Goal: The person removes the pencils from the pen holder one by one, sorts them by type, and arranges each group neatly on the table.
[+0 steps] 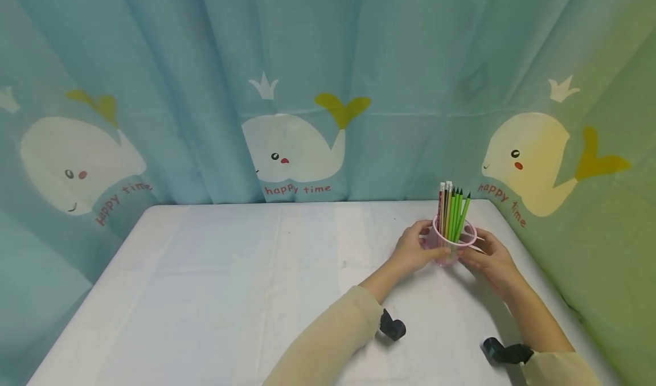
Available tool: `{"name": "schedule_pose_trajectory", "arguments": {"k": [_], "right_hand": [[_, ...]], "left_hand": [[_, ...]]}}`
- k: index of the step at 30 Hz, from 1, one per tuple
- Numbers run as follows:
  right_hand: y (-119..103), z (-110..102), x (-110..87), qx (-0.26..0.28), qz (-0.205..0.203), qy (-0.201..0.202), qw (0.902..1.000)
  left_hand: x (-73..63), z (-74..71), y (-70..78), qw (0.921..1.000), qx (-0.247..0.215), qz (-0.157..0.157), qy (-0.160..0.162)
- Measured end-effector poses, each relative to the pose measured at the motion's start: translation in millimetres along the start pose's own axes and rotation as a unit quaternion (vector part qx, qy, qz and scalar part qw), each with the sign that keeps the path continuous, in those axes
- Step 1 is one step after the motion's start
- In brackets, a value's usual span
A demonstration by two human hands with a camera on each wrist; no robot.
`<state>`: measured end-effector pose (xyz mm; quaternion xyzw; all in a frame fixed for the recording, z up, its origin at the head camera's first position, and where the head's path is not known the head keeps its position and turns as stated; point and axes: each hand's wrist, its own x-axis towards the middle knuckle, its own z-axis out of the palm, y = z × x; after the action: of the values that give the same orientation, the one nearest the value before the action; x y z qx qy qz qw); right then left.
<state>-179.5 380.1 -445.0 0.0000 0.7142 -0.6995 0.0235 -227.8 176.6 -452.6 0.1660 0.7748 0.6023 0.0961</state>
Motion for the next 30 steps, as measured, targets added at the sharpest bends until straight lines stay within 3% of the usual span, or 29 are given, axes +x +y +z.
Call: {"name": "schedule_pose_trajectory", "arguments": {"k": [6, 14, 30], "right_hand": [[1, 8, -1.8, -0.002, 0.007, -0.001, 1.0000], [-1, 17, -5.0, -0.056, 0.017, -0.003, 0.9983], [-5, 38, -8.3, -0.067, 0.022, -0.026, 0.9972]], "left_hand": [[-5.7, -5.7, -2.5, 0.9998, -0.005, 0.004, 0.018], [-13.6, -15.4, -2.5, 0.9998, -0.003, 0.019, 0.009], [-29.2, -37.6, -5.1, 0.9996, -0.013, 0.023, 0.006]]}}
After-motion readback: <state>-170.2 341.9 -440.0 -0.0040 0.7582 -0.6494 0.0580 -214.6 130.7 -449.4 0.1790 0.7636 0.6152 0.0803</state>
